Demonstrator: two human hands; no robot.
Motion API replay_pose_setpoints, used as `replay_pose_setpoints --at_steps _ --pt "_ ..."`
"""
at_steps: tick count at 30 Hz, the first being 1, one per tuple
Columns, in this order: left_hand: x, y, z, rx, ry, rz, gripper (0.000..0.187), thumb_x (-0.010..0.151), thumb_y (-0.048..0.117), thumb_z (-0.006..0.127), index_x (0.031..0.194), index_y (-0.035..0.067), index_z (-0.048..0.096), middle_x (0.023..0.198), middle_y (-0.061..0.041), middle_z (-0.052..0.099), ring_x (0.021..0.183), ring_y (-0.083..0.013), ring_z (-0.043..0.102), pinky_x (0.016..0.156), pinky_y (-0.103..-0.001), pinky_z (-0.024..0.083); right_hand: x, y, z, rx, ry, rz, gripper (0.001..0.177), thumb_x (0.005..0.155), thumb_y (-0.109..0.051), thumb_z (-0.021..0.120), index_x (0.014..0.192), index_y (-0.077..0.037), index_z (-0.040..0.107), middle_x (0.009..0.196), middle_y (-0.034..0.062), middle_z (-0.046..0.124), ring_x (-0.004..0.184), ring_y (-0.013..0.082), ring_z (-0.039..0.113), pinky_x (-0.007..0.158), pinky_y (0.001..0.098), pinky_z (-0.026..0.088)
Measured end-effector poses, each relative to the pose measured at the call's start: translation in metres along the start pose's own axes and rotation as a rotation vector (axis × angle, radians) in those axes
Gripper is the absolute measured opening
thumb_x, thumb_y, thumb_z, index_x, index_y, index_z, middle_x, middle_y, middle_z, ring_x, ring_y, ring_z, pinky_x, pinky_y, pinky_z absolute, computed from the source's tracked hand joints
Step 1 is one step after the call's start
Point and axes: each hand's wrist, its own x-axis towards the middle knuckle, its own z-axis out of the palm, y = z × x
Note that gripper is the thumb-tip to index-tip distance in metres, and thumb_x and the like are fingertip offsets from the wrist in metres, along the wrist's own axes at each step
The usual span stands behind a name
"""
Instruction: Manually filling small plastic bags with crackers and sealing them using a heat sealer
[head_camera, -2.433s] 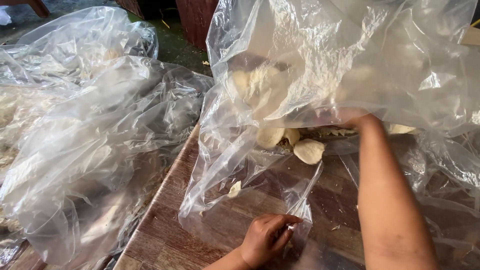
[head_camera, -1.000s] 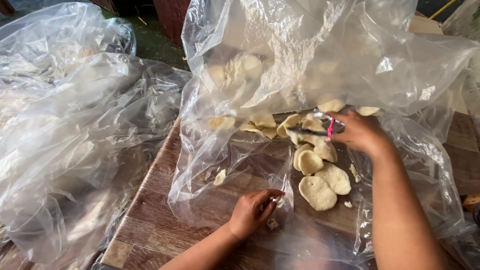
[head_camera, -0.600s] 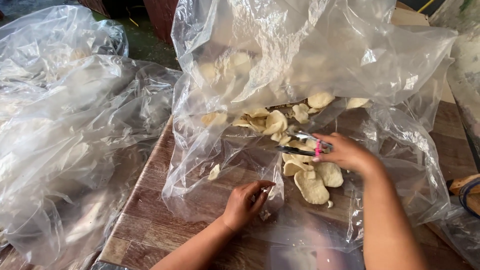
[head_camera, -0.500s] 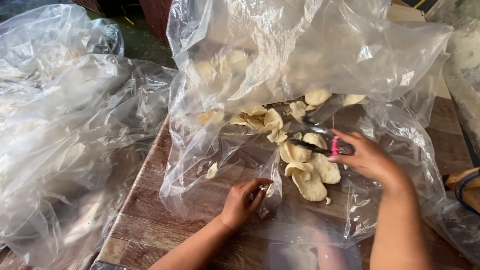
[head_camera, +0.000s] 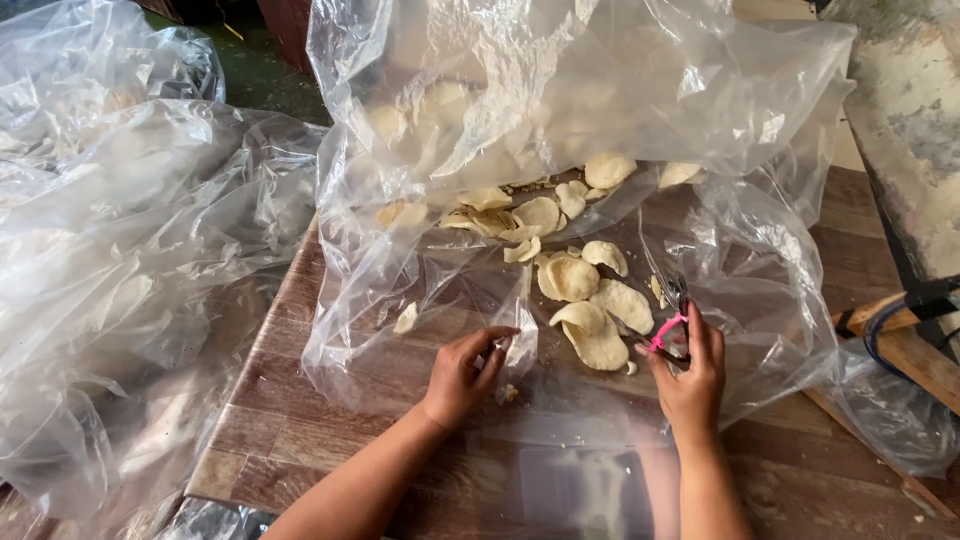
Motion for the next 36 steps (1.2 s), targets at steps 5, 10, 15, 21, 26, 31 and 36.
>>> replay_pose_setpoints --at_steps 5,10,15,21,26,31,36 --pt "-0.004 -0.003 0.002 0.021 0.064 0.008 0.021 0.095 0.012 0.065 0.112 0.009 0.075 0.064 -0.014 0.068 0.058 -0.0315 0.067 0.06 -0.04 0.055 -0.004 0.0 0.004 0.014 0.069 -0.054 0.089 0.073 -0.031 0.09 0.149 -0.002 0.055 0.114 0.0175 0.059 0.088 0.0304 0.063 0.077 0.0416 0.052" --pt "-0.006 -0.007 0.003 0.054 0.066 0.009 0.019 0.095 0.012 0.066 0.111 0.007 0.075 0.064 -0.015 0.067 0.058 -0.0322 0.066 0.061 -0.041 0.054 -0.005 -0.005 0.0 0.041 0.067 -0.03 0.089 0.074 -0.031 0.09 0.15 -0.003 0.054 0.111 0.018 0.059 0.088 0.0324 0.063 0.078 0.0438 0.05" --pt "-0.01 -0.018 0.005 0.102 0.061 0.013 0.022 0.094 0.011 0.065 0.114 0.008 0.073 0.065 -0.015 0.066 0.061 -0.0333 0.067 0.063 -0.043 0.054 -0.01 0.002 0.002 0.033 0.072 -0.021 0.089 0.074 -0.036 0.089 0.15 -0.004 0.054 0.107 0.018 0.058 0.087 0.0341 0.062 0.08 0.0451 0.049" --pt "-0.013 -0.023 0.007 0.176 0.079 0.028 0.026 0.091 0.008 0.065 0.116 0.006 0.071 0.064 -0.017 0.063 0.062 -0.0358 0.066 0.063 -0.046 0.053 -0.015 0.018 0.004 0.031 0.036 0.09 0.087 0.075 -0.041 0.088 0.149 -0.007 0.055 0.101 0.017 0.057 0.088 0.0381 0.063 0.081 0.0483 0.048" --pt "-0.013 -0.033 0.009 0.265 0.122 0.021 0.028 0.089 0.008 0.067 0.117 0.009 0.072 0.063 -0.015 0.063 0.064 -0.0343 0.068 0.066 -0.044 0.054 -0.014 0.02 0.0 0.078 0.003 0.13 0.086 0.075 -0.041 0.088 0.146 -0.004 0.056 0.105 0.0252 0.059 0.096 0.0483 0.062 0.084 0.0532 0.047" --pt "-0.012 -0.041 0.015 0.31 0.131 0.02 0.027 0.09 0.009 0.068 0.117 0.009 0.072 0.064 -0.013 0.065 0.065 -0.033 0.068 0.067 -0.044 0.054 -0.017 0.029 0.001 0.107 -0.018 0.149 0.087 0.074 -0.042 0.089 0.146 -0.005 0.055 0.107 0.0262 0.059 0.1 0.0478 0.063 0.087 0.0523 0.048" --pt "-0.012 -0.037 0.012 0.348 0.116 0.009 0.025 0.092 0.009 0.067 0.117 0.009 0.071 0.062 -0.014 0.061 0.062 -0.0342 0.065 0.067 -0.044 0.053 -0.015 0.025 -0.002 0.157 -0.049 0.159 0.087 0.074 -0.038 0.089 0.144 0.0 0.054 0.103 0.0296 0.059 0.097 0.0508 0.061 0.085 0.0541 0.046"
